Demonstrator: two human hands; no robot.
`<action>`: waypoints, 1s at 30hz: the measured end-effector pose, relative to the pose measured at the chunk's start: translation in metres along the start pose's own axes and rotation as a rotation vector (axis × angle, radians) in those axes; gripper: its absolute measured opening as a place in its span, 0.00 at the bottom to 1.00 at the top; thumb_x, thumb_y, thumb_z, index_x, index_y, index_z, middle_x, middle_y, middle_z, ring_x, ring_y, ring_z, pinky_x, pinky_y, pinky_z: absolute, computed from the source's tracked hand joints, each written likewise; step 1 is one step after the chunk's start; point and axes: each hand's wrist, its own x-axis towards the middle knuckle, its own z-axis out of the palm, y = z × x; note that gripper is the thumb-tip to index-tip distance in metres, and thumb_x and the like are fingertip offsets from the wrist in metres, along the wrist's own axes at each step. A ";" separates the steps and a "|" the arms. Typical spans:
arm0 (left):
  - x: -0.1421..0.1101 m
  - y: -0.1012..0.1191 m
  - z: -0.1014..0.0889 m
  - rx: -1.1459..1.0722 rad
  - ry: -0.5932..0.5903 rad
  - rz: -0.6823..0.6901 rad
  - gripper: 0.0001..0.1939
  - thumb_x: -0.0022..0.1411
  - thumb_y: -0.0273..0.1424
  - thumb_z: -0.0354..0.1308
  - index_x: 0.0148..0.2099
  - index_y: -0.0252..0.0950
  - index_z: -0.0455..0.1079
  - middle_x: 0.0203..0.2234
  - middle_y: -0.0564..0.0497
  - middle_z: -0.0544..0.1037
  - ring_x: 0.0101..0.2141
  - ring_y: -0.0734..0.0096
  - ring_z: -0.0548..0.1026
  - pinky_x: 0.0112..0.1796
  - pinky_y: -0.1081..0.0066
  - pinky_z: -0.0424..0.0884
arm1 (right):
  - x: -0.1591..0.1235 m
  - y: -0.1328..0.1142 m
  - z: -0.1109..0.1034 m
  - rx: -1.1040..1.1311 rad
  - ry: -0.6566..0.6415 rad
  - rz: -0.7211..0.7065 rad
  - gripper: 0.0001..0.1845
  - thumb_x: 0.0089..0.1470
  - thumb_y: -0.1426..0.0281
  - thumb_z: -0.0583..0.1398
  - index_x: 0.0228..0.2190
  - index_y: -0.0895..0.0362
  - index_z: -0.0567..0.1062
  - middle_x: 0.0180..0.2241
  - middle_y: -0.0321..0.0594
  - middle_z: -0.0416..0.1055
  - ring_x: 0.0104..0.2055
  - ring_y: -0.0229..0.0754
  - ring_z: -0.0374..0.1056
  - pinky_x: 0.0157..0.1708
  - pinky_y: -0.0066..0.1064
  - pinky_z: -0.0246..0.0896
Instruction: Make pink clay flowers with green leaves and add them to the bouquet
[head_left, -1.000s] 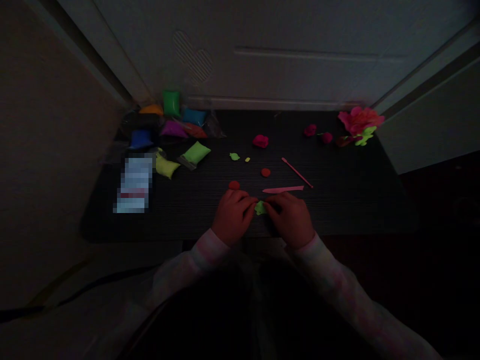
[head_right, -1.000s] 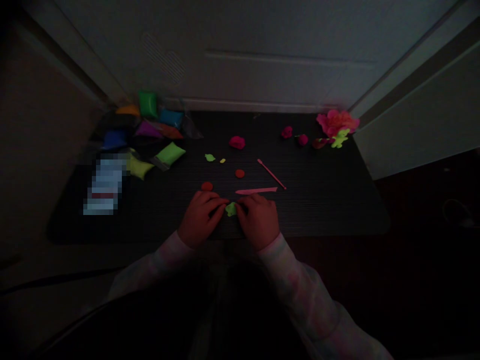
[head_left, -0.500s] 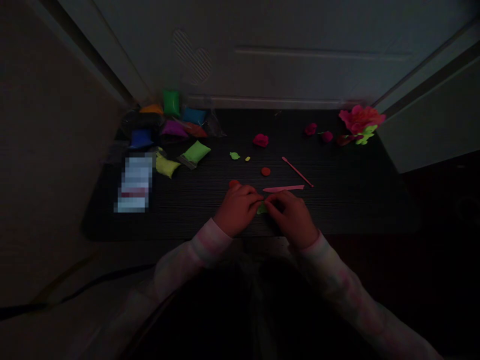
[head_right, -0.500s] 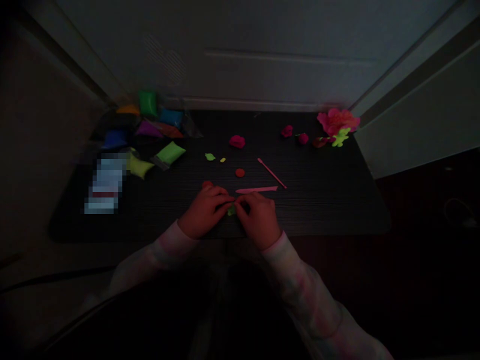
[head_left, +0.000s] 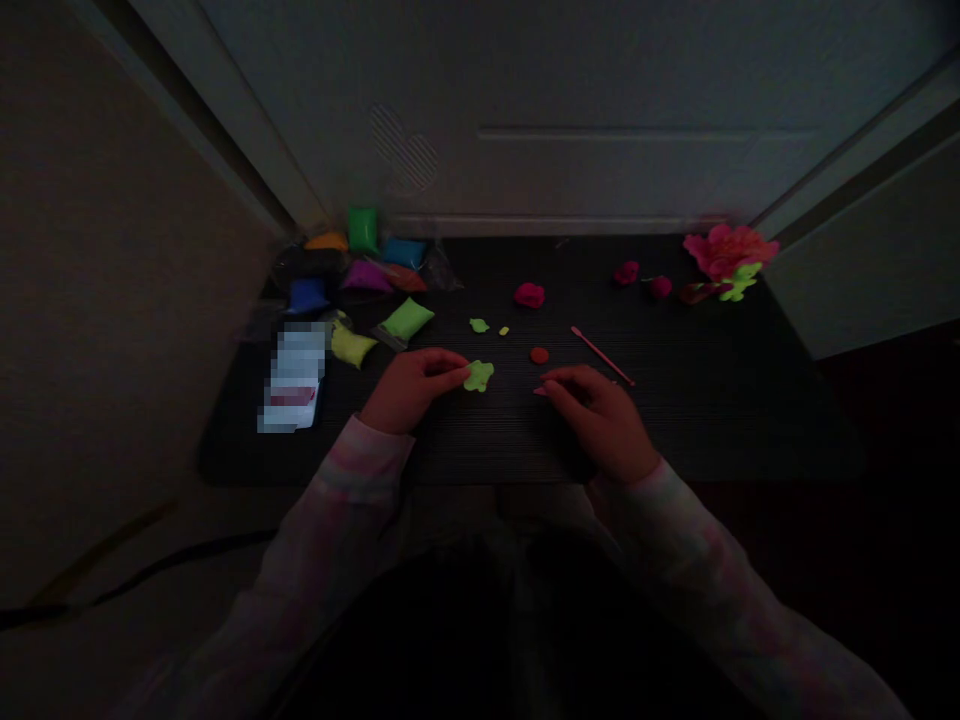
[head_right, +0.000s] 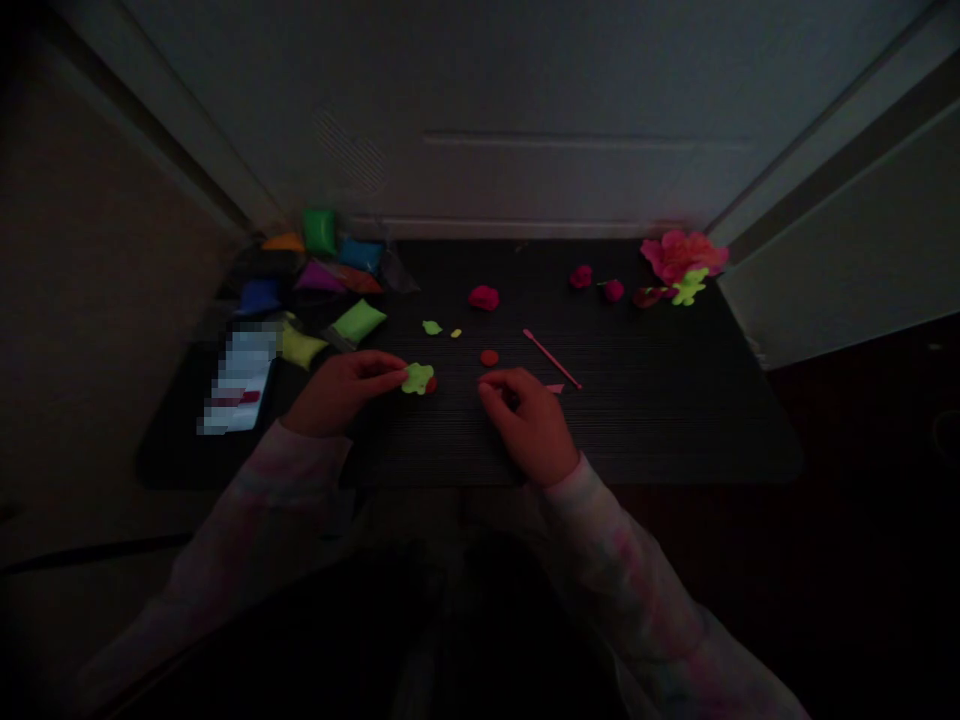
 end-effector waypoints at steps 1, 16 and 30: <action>0.003 -0.003 -0.004 -0.023 0.008 -0.018 0.13 0.49 0.38 0.59 0.34 0.34 0.72 0.28 0.52 0.77 0.30 0.72 0.73 0.34 0.71 0.66 | 0.008 -0.004 0.004 -0.004 -0.030 -0.027 0.09 0.52 0.65 0.55 0.31 0.56 0.73 0.32 0.39 0.72 0.34 0.39 0.68 0.35 0.32 0.62; 0.012 -0.015 0.005 -0.246 -0.039 -0.219 0.06 0.47 0.31 0.60 0.29 0.33 0.69 0.17 0.58 0.69 0.17 0.84 0.64 0.18 0.81 0.57 | 0.056 -0.013 0.043 -0.204 -0.213 -0.069 0.09 0.50 0.67 0.56 0.25 0.56 0.75 0.35 0.39 0.73 0.41 0.44 0.66 0.42 0.41 0.51; 0.012 -0.005 0.016 -0.225 -0.040 -0.300 0.06 0.53 0.22 0.55 0.25 0.32 0.63 0.12 0.58 0.68 0.10 0.84 0.63 0.12 0.81 0.56 | 0.051 -0.008 0.050 -0.354 -0.171 -0.119 0.10 0.49 0.66 0.55 0.24 0.56 0.74 0.35 0.42 0.70 0.41 0.47 0.62 0.41 0.42 0.46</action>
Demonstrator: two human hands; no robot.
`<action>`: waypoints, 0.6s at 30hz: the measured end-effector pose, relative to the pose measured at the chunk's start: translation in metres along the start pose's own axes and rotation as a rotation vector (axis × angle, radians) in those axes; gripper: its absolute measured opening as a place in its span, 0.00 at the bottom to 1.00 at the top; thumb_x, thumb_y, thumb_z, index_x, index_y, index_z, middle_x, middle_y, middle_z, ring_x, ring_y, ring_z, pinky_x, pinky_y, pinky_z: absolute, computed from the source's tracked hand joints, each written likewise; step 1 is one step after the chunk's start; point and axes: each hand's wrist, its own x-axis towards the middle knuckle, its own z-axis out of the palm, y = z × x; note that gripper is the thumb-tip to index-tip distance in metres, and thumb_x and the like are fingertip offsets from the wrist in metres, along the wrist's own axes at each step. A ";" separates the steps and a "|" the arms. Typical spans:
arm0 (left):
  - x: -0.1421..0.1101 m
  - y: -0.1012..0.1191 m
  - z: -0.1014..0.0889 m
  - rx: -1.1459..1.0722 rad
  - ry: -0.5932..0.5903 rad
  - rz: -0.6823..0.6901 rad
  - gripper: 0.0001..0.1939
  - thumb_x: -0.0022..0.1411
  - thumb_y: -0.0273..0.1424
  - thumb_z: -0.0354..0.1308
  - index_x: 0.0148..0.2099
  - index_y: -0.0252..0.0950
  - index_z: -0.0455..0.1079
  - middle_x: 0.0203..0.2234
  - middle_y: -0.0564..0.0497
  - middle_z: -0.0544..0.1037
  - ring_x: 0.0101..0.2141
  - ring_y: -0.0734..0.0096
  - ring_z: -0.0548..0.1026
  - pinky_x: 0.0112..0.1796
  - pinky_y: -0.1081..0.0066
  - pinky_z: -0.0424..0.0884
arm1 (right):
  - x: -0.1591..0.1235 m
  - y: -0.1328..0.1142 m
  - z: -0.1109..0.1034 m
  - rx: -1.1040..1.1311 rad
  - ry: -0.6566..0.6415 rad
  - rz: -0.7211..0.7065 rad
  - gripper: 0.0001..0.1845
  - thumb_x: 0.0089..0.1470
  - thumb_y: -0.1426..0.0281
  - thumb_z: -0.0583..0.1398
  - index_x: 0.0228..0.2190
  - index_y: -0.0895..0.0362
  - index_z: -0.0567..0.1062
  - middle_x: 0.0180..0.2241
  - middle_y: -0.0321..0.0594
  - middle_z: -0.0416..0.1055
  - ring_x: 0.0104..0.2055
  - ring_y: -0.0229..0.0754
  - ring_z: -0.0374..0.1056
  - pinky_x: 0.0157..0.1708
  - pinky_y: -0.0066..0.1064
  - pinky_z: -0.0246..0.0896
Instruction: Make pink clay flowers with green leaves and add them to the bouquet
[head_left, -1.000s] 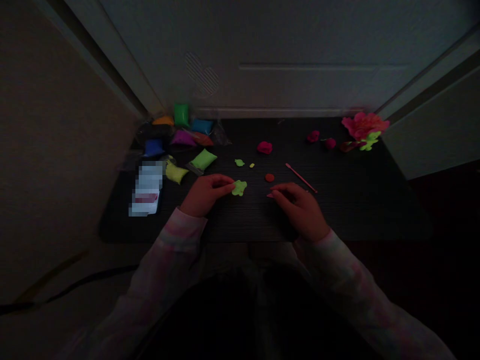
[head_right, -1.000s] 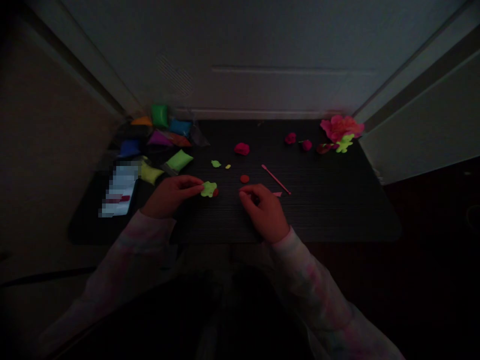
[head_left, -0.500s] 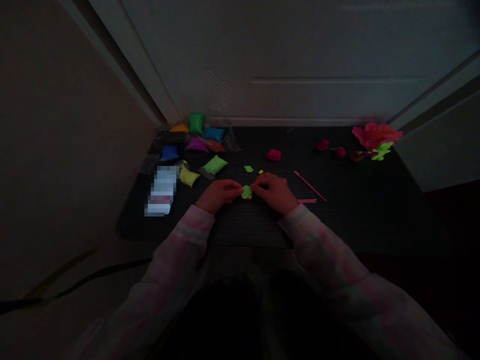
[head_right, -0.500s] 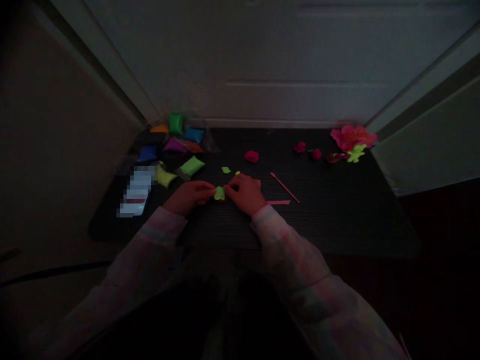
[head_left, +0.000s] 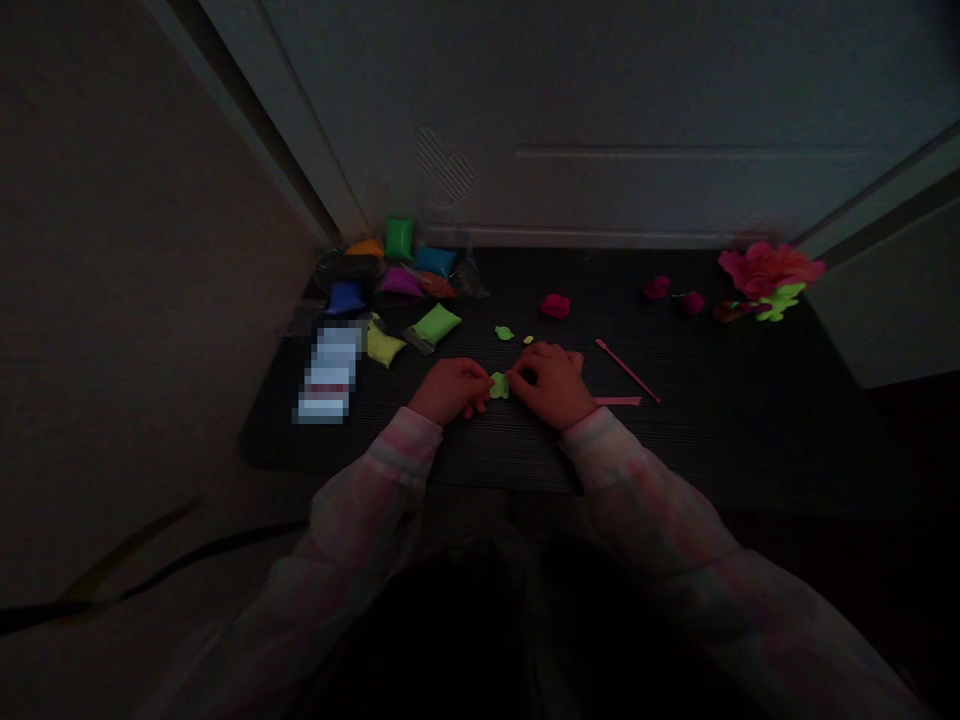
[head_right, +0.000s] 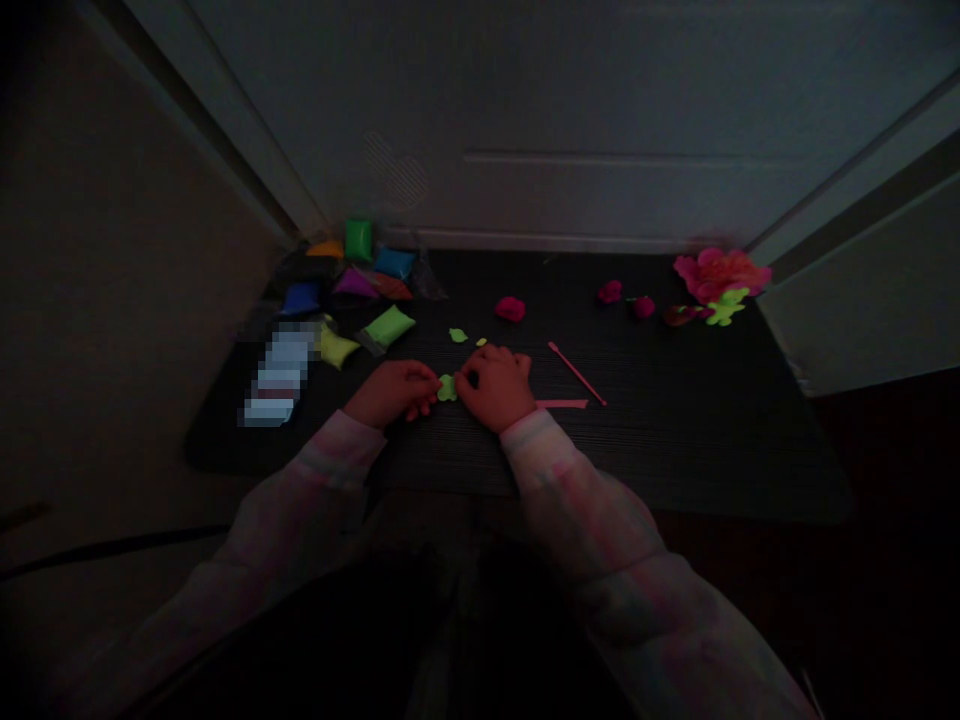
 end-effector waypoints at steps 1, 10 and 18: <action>0.000 0.000 0.000 -0.001 0.006 -0.003 0.05 0.54 0.22 0.55 0.26 0.32 0.62 0.11 0.59 0.68 0.10 0.84 0.63 0.12 0.81 0.56 | 0.000 0.000 0.000 -0.004 0.001 -0.003 0.10 0.49 0.65 0.55 0.24 0.56 0.74 0.35 0.42 0.70 0.41 0.47 0.62 0.41 0.42 0.46; -0.003 -0.009 -0.008 -0.023 0.033 -0.003 0.03 0.59 0.24 0.50 0.33 0.33 0.62 0.13 0.60 0.67 0.11 0.83 0.65 0.12 0.81 0.56 | 0.000 0.004 0.001 0.024 0.028 -0.004 0.09 0.49 0.67 0.55 0.24 0.56 0.73 0.34 0.41 0.70 0.40 0.47 0.62 0.40 0.41 0.45; -0.005 -0.003 -0.006 -0.039 -0.039 0.033 0.07 0.53 0.25 0.56 0.37 0.32 0.68 0.15 0.60 0.67 0.13 0.86 0.62 0.13 0.82 0.53 | -0.003 0.000 -0.008 0.156 0.068 -0.053 0.07 0.48 0.67 0.57 0.23 0.56 0.72 0.34 0.39 0.71 0.41 0.45 0.64 0.43 0.42 0.45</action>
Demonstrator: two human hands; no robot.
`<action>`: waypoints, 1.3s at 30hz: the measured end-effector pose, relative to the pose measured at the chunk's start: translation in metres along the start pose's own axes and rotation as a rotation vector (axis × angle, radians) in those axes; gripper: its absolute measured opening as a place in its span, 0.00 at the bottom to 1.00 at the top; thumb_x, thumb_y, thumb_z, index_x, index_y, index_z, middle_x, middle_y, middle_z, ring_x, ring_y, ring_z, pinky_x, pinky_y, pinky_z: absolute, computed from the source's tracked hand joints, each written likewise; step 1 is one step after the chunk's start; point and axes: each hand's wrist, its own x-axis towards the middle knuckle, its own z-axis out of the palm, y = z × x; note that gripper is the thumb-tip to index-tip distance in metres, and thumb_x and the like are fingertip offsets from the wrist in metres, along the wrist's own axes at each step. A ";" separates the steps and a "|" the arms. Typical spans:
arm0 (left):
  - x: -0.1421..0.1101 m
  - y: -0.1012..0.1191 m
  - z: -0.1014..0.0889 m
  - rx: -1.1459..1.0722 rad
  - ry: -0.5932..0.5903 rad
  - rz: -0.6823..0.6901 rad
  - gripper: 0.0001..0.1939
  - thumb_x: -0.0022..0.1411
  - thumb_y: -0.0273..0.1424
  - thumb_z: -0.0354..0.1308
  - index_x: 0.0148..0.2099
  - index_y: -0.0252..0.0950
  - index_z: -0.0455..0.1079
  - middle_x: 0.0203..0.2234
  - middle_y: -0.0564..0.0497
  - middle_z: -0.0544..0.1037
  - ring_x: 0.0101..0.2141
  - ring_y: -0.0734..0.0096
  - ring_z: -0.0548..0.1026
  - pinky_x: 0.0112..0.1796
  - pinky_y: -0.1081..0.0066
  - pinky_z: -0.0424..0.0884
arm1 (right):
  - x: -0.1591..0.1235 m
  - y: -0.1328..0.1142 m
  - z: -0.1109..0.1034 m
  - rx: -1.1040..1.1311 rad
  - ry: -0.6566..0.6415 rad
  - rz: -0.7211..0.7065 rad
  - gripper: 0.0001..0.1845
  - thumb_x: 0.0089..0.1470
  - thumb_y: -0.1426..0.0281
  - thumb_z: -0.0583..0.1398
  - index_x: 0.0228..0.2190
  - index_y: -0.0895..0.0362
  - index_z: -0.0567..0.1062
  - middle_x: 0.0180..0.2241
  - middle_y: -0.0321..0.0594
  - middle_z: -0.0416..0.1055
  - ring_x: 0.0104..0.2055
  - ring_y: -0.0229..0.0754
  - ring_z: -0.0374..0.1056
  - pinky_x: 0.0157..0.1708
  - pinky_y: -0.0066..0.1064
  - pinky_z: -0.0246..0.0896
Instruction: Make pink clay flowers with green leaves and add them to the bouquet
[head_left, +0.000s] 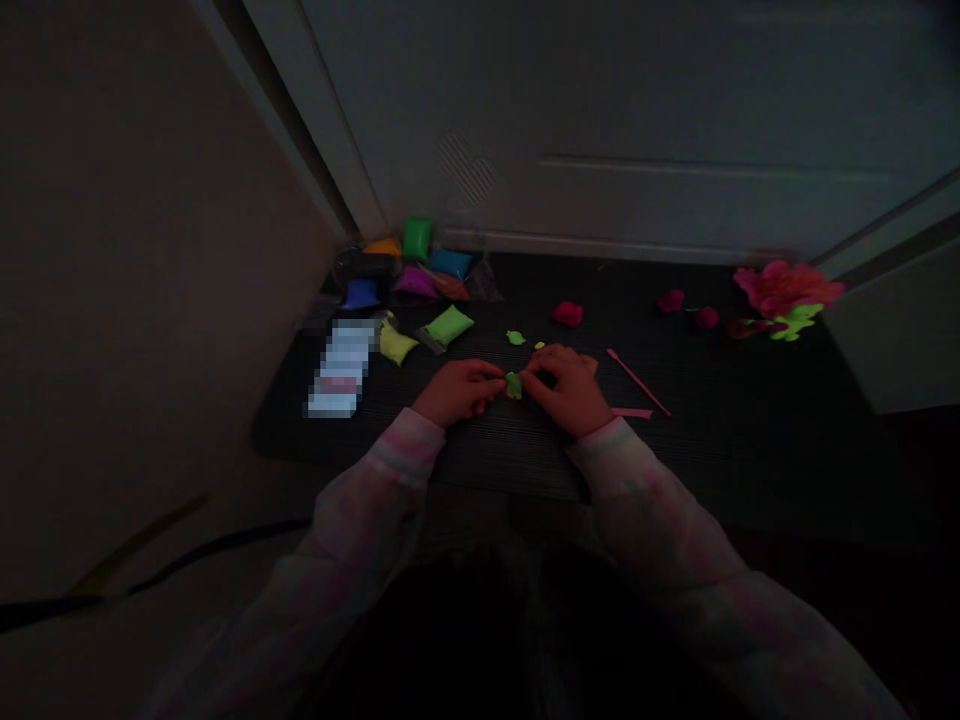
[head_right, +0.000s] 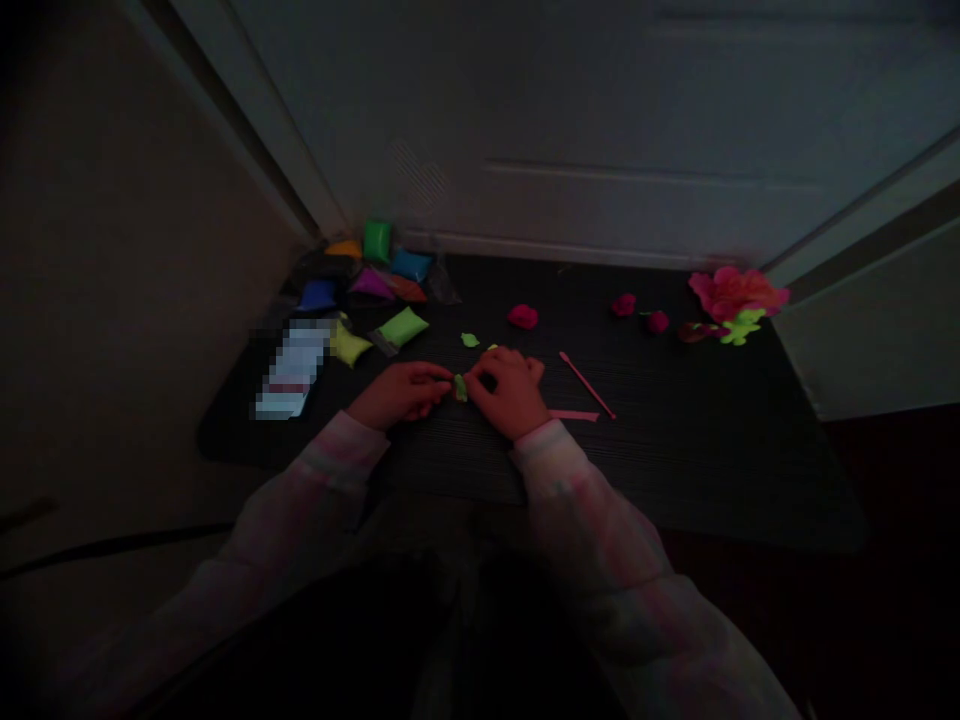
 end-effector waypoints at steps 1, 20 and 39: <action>0.000 -0.001 0.000 -0.002 -0.010 0.004 0.08 0.53 0.26 0.57 0.38 0.32 0.68 0.15 0.60 0.67 0.13 0.86 0.62 0.13 0.82 0.54 | 0.000 0.000 -0.001 0.022 0.000 -0.013 0.07 0.49 0.67 0.57 0.23 0.55 0.72 0.34 0.39 0.71 0.41 0.45 0.64 0.43 0.42 0.46; 0.003 0.001 -0.003 0.084 -0.059 -0.062 0.05 0.53 0.29 0.55 0.27 0.34 0.66 0.10 0.61 0.62 0.12 0.85 0.58 0.14 0.82 0.52 | 0.001 0.005 -0.001 0.101 0.104 -0.014 0.07 0.49 0.67 0.56 0.25 0.55 0.72 0.32 0.40 0.71 0.40 0.46 0.65 0.44 0.44 0.47; 0.010 0.013 0.008 0.216 0.009 -0.111 0.07 0.52 0.26 0.56 0.23 0.34 0.64 0.10 0.60 0.64 0.10 0.85 0.60 0.14 0.81 0.54 | 0.002 0.003 -0.011 0.101 0.265 0.093 0.06 0.51 0.68 0.55 0.26 0.55 0.71 0.35 0.40 0.71 0.42 0.45 0.64 0.42 0.40 0.47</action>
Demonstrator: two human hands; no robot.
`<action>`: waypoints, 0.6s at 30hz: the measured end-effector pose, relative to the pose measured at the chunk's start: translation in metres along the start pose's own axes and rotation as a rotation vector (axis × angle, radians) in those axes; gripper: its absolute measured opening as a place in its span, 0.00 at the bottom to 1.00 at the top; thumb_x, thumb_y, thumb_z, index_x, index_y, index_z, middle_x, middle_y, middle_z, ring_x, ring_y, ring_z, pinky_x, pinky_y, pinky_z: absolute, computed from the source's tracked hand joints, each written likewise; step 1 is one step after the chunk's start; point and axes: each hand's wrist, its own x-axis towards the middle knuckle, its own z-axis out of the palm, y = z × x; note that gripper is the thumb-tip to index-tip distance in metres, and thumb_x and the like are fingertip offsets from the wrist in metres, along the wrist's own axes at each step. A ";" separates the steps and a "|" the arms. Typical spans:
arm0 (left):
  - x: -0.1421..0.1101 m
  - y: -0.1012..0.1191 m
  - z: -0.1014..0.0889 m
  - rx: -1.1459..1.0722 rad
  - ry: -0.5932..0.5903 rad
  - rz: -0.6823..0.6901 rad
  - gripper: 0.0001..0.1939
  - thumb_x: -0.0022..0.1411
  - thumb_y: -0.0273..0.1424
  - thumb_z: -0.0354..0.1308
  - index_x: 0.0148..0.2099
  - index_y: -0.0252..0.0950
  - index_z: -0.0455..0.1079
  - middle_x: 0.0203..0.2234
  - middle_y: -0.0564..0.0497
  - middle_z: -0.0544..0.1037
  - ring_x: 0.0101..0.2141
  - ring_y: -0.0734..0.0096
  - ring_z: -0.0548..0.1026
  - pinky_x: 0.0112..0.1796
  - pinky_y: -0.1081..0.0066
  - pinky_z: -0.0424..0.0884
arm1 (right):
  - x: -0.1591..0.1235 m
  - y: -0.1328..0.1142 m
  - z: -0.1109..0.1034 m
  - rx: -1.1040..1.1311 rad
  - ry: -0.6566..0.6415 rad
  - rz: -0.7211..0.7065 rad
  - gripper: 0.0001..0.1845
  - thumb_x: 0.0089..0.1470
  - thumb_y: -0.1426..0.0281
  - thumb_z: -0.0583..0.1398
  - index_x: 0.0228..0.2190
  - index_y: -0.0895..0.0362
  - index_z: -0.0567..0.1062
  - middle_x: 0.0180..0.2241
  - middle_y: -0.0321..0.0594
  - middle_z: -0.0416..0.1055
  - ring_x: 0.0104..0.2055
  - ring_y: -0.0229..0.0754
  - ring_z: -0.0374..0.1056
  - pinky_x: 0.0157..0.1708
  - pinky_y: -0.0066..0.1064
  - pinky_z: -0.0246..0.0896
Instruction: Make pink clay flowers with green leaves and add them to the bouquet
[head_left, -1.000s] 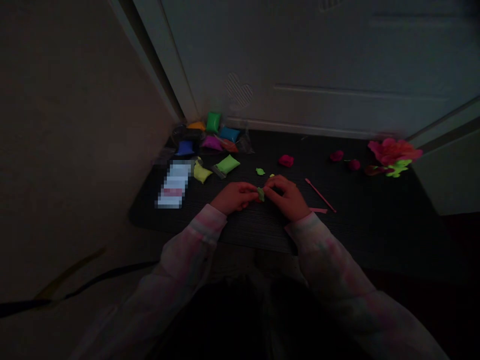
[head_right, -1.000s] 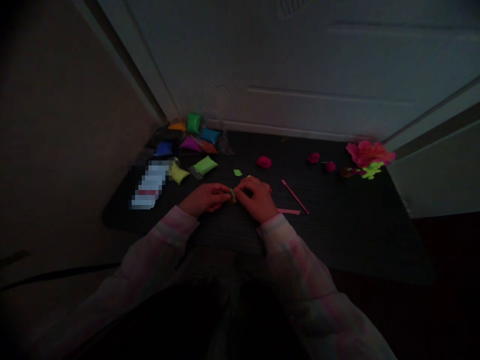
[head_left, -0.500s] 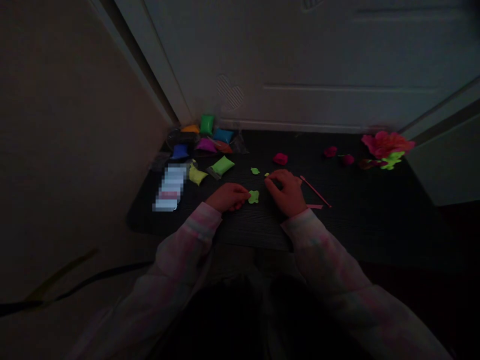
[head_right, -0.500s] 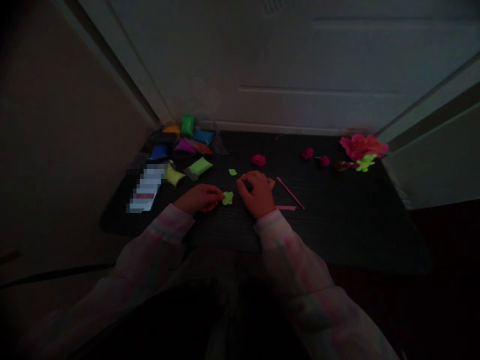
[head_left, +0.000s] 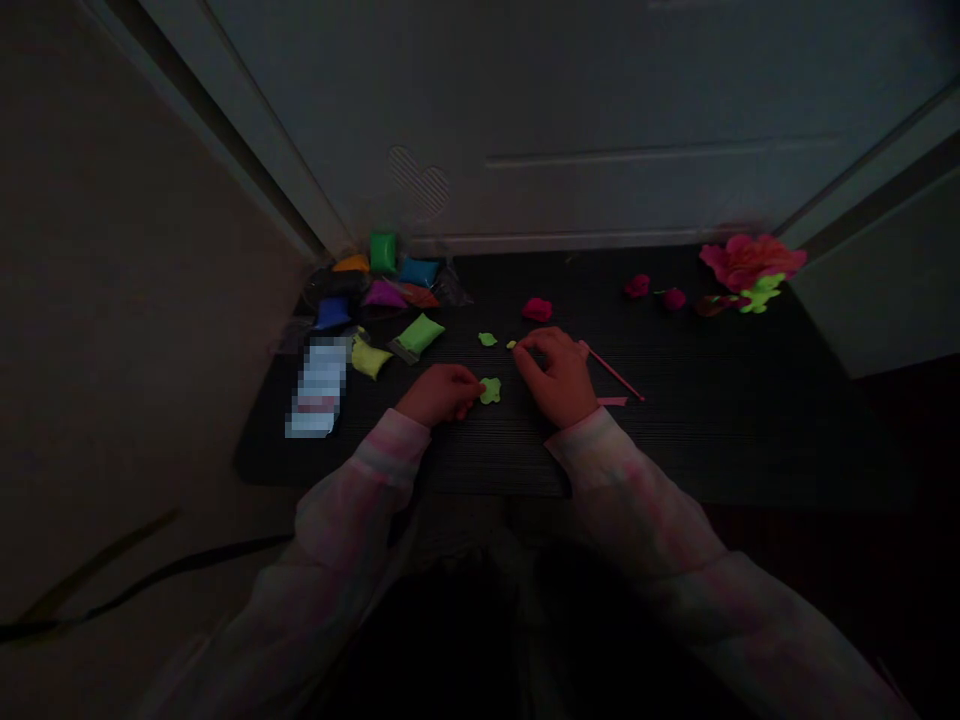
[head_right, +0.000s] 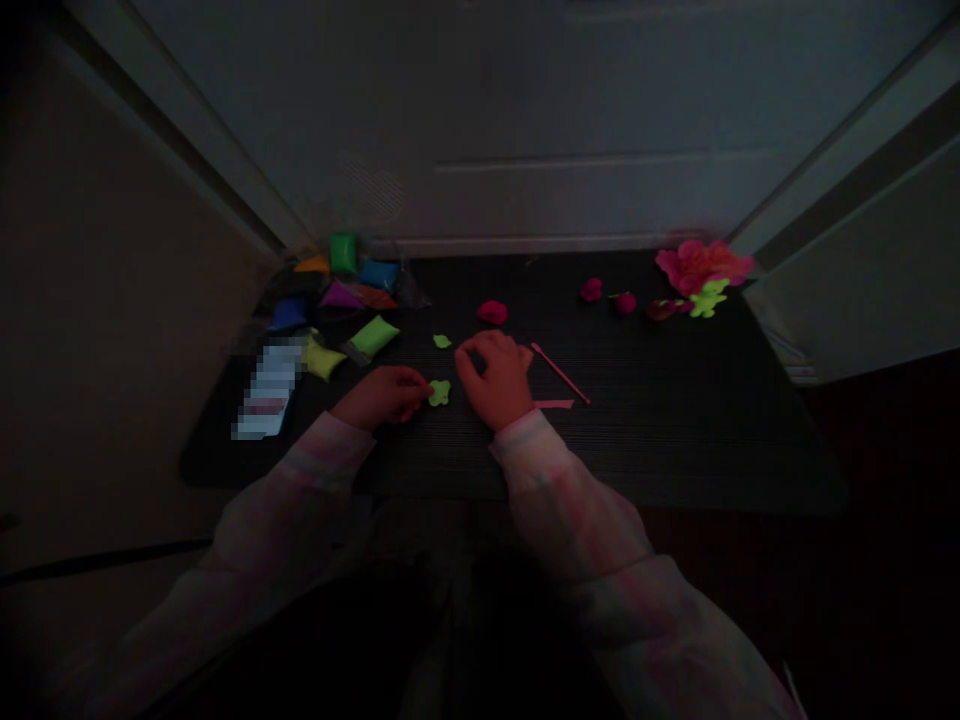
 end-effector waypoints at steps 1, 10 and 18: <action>0.000 0.000 0.001 0.002 0.008 0.002 0.07 0.52 0.25 0.56 0.23 0.34 0.64 0.10 0.60 0.64 0.10 0.85 0.60 0.14 0.81 0.54 | 0.000 0.000 0.000 0.002 -0.001 -0.001 0.06 0.51 0.68 0.55 0.26 0.55 0.71 0.35 0.40 0.71 0.42 0.45 0.64 0.43 0.40 0.47; 0.001 -0.004 0.002 0.043 0.049 0.058 0.05 0.54 0.27 0.54 0.27 0.35 0.61 0.12 0.60 0.65 0.11 0.82 0.62 0.14 0.79 0.55 | 0.000 0.002 0.001 -0.008 -0.020 -0.014 0.07 0.51 0.69 0.55 0.27 0.55 0.71 0.35 0.41 0.71 0.42 0.44 0.65 0.43 0.40 0.49; -0.007 -0.009 -0.004 0.206 0.189 0.223 0.08 0.52 0.31 0.55 0.36 0.35 0.70 0.20 0.55 0.71 0.23 0.74 0.69 0.27 0.74 0.64 | -0.004 0.003 0.004 -0.123 -0.142 -0.093 0.09 0.52 0.66 0.54 0.32 0.54 0.74 0.38 0.42 0.71 0.43 0.47 0.63 0.43 0.43 0.45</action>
